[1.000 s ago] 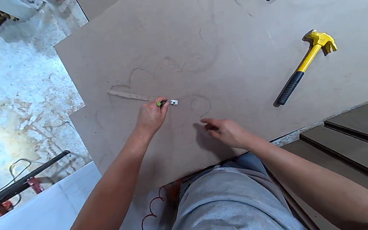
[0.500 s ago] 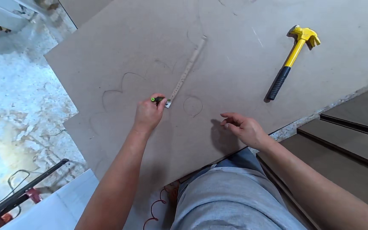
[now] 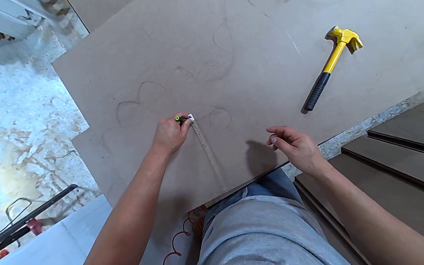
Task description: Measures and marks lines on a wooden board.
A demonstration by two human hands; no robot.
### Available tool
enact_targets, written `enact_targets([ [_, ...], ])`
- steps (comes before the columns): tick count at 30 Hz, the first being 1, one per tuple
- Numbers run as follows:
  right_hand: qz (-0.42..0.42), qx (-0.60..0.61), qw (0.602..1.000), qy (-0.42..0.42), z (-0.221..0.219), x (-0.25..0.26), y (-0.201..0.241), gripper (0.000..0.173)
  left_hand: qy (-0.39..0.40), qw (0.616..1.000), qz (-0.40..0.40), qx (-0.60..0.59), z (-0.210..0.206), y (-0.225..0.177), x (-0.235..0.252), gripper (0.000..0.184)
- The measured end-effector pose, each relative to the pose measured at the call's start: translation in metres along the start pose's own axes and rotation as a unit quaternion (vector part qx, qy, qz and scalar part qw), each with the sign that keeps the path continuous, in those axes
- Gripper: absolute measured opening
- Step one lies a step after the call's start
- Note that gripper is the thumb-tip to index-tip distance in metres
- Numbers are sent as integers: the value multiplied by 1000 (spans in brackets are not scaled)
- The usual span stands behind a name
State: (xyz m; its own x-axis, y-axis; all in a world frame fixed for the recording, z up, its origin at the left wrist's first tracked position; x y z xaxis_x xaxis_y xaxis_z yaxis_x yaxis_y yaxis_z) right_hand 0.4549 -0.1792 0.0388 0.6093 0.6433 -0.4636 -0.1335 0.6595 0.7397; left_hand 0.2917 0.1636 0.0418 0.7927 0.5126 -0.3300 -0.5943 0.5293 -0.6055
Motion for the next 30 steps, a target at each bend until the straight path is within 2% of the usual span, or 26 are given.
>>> enact_targets([
  [7,-7,-2,1000,6,-9,-19,-12,26,-63,998,11,20,4,15,-11,25],
  [11,-18,7,1000,10,-11,-28,-16,25,-101,994,17,-22,4,26,-6,28],
  [15,-27,-1,1000,4,-7,-34,-19,26,-105,991,48,-75,4,31,9,30],
  [23,-30,-1,1000,-3,-5,-45,-29,26,-39,994,33,-98,-3,14,23,26],
  [30,-26,-4,1000,-4,-12,-51,-33,25,1,1000,21,-15,-2,8,6,24],
])
Point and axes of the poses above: each hand's wrist, its own x-axis towards the middle knuckle, its own z-axis out of the back of the hand, y = z × x, the point moved 4 cm from there along x, towards the middle knuckle, and after that the axes turned 12 degrees about -x, right-handed, at the moved point
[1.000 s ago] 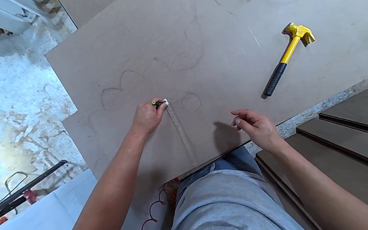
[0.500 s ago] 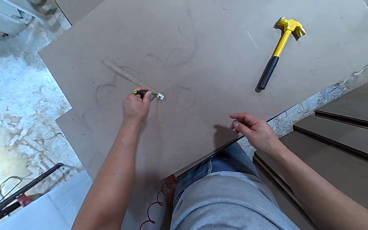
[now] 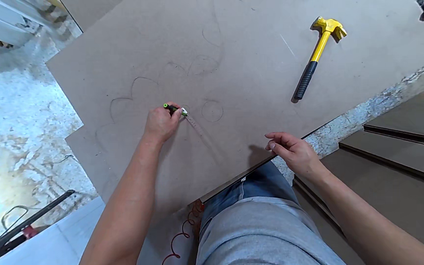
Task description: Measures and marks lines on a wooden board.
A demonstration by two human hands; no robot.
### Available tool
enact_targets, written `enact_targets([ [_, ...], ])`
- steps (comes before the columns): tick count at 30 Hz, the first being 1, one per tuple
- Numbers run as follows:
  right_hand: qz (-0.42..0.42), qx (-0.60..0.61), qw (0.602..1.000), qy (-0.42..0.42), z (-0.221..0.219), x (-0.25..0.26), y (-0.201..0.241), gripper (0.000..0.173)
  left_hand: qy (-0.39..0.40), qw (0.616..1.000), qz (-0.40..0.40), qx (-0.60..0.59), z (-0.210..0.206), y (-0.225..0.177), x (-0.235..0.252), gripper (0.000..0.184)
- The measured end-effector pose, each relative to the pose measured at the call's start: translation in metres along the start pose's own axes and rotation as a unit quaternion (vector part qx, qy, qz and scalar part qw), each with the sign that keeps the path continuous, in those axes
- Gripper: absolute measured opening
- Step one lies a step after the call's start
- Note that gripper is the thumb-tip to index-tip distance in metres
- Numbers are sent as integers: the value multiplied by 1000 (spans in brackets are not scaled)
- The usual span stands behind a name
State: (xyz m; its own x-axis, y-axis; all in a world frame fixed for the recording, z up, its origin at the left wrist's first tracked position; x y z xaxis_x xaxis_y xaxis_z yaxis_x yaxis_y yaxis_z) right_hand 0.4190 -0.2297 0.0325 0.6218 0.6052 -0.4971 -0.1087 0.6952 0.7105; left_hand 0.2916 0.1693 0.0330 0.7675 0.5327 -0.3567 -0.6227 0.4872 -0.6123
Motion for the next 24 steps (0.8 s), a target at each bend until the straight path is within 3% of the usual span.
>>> enact_targets([
  [5,0,-2,1000,0,-2,-2,0,25,-37,999,8,37,8,3,-10,25],
  [11,-7,8,1000,3,-4,-4,-2,26,-97,995,4,-36,3,11,3,27],
  [19,-4,9,1000,12,-7,-10,-3,27,-11,997,24,-67,-3,-2,11,23],
  [21,-1,11,1000,13,-8,-13,-2,27,-32,998,12,-55,-5,-4,3,28],
  [24,1,24,1000,20,-8,-17,-1,28,-120,990,-72,-27,-15,-2,-18,42],
])
Point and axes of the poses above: each hand's wrist, its own x-axis towards the middle knuckle, its own z-axis out of the back of the hand, y = z × x, the point moved 4 cm from there along x, towards the middle knuckle, and after that the axes turned 12 degrees about -x, right-handed, at the moved point
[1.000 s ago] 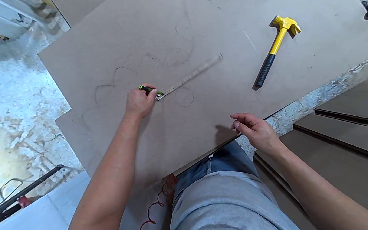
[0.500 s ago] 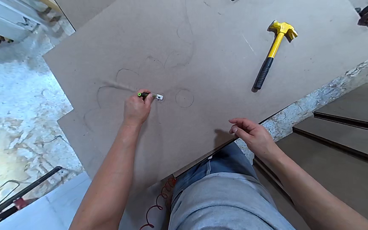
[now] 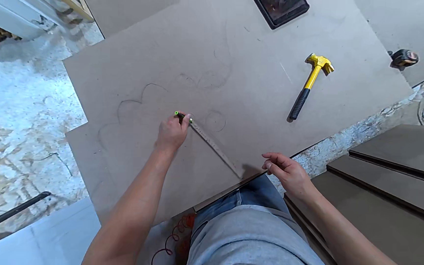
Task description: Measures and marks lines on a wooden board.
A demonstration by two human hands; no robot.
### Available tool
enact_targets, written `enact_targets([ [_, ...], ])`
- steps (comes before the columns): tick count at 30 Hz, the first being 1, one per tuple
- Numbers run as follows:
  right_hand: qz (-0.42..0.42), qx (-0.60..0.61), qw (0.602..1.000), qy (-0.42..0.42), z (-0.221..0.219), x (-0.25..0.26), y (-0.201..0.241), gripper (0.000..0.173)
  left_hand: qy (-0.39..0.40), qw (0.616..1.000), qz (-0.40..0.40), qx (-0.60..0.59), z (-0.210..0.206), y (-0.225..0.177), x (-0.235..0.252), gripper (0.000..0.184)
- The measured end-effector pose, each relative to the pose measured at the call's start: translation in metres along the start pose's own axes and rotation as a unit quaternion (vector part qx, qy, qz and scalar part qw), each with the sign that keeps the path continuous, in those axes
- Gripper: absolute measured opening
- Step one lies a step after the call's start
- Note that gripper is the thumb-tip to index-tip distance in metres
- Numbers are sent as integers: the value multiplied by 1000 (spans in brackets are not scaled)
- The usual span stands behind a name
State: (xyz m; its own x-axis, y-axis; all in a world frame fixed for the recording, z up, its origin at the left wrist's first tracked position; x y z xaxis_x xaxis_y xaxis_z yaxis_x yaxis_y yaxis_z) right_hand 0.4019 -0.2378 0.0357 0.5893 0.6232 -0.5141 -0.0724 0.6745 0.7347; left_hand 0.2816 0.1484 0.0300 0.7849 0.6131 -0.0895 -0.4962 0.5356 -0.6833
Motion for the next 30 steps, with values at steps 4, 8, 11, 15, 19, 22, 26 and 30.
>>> enact_targets([
  [4,-7,4,1000,19,-1,-7,0,28,-118,988,-71,-63,-12,6,-29,39],
  [8,-17,-7,999,35,-3,-9,1,29,-103,992,-33,-59,-20,11,-29,42],
  [11,-22,-5,998,53,-7,-4,4,30,-28,996,64,-53,-17,14,-8,40],
  [15,-15,-12,998,55,-7,6,15,31,101,988,103,-53,-16,17,15,32],
  [19,-12,-7,999,51,-5,17,21,30,109,986,106,-62,-12,16,15,29],
  [22,-17,-5,998,52,-5,23,22,30,54,989,111,-83,-6,22,9,33],
  [26,-13,-70,995,67,-16,34,18,30,-17,978,197,-62,9,41,3,34],
  [30,-4,-179,976,122,-44,46,19,34,22,939,340,32,19,68,6,36],
])
Point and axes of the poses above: each hand's wrist, its own x-axis towards the middle knuckle, its own z-axis out of the back of the hand, y = z × x, the point moved 4 cm from there along x, towards the middle knuckle, and after that the axes turned 12 degrees about -x, right-handed, at the moved point
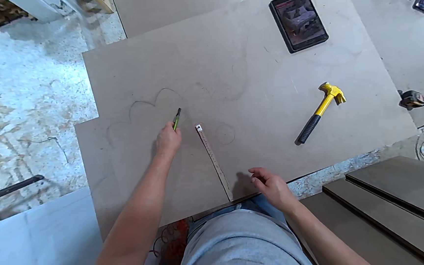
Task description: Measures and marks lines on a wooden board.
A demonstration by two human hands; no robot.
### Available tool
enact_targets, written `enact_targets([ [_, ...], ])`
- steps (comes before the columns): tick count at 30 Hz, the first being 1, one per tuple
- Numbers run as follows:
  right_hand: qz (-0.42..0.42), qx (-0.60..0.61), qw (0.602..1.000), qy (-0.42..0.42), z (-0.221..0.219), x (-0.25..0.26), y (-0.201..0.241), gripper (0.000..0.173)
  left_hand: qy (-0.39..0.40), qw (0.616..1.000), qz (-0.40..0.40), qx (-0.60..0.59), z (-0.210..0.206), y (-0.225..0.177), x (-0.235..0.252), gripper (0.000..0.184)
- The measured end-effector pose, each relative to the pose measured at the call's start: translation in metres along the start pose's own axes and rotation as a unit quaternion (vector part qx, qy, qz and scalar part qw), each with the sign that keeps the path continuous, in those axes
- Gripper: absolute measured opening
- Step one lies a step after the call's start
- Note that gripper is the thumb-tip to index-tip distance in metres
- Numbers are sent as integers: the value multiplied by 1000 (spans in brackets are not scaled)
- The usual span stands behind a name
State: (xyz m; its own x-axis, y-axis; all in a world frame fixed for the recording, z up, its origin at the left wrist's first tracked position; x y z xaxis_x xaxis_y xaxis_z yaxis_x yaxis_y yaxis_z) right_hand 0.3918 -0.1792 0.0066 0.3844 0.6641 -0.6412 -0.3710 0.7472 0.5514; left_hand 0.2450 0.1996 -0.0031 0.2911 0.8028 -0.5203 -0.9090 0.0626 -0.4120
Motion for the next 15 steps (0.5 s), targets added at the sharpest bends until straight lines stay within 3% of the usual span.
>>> enact_targets([
  [2,11,-47,999,15,-10,7,10,36,-47,998,-26,41,2,9,2,38],
  [4,13,-94,995,42,-19,13,17,39,-93,983,-142,70,0,5,-4,45],
  [8,37,-143,985,94,-36,22,28,41,19,927,-348,140,-31,-30,-11,33],
  [12,50,-136,987,69,-30,22,29,40,156,889,-362,231,-45,-59,-3,23],
  [15,36,-122,991,40,-18,18,21,38,203,878,-350,255,-39,-69,-4,22],
])
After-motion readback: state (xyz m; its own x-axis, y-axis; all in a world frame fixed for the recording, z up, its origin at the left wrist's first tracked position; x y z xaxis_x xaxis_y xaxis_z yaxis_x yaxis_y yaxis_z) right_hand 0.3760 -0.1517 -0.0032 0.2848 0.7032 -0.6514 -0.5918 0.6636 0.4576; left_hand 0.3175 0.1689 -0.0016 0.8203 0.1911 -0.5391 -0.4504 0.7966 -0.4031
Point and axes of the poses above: each hand's wrist, its own x-axis towards the middle knuckle, its own z-axis out of the back of the hand, y = z × x, the point moved 4 cm from there along x, towards the middle knuckle, and after that the axes turned 12 degrees about -x, right-handed, at the moved point
